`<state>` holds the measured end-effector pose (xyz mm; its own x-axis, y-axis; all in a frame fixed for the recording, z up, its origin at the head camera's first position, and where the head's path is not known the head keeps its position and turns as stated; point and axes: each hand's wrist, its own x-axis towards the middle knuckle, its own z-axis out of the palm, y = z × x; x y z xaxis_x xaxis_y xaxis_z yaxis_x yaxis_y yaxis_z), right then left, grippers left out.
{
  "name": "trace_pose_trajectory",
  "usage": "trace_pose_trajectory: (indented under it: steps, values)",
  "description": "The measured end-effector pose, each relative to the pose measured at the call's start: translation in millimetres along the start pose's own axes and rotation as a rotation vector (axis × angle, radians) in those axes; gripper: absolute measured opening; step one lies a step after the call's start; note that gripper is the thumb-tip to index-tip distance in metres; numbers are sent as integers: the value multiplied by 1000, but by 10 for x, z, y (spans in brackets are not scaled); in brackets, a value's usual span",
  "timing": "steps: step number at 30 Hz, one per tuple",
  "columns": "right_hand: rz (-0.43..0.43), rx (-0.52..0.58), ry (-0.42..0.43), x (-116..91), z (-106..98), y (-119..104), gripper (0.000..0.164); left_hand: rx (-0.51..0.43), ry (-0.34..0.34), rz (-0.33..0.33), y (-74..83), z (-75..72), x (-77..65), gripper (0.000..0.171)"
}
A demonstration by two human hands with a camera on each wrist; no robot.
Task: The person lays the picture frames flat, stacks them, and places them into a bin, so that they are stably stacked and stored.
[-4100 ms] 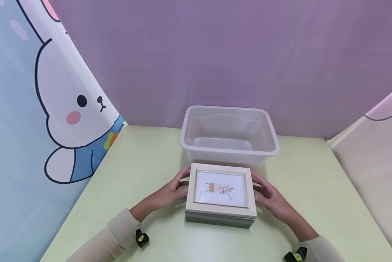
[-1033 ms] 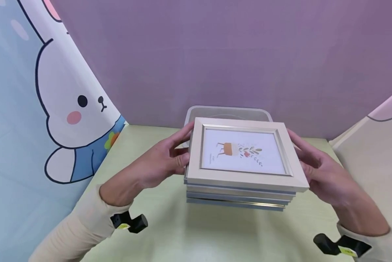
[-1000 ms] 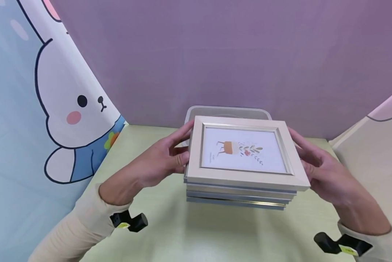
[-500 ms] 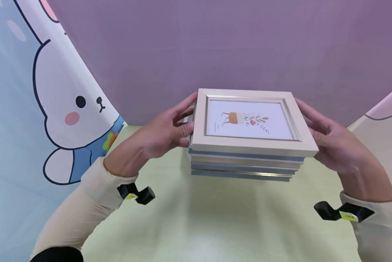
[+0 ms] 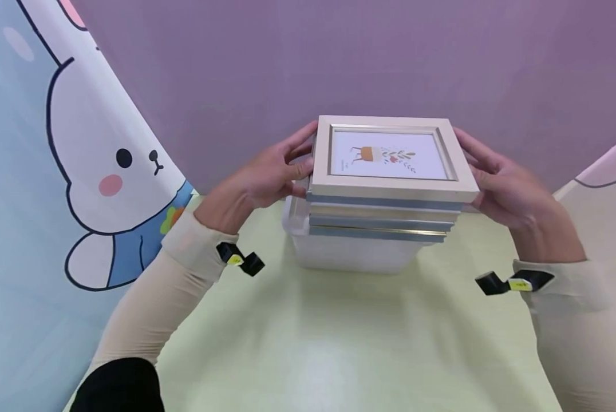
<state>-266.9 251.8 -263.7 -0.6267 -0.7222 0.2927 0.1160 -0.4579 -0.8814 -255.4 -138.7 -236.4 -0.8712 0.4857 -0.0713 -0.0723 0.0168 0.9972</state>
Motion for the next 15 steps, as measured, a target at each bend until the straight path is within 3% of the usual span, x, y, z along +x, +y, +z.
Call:
trace_pose_trajectory:
  steps: [10, 15]
  values:
    - [1, 58, 116, 161, -350, 230, 73, -22, 27, -10, -216, -170, 368, 71]
    - [21, 47, 190, 212, -534, 403, 71, -61, 32, -27, -444, -285, 582, 72]
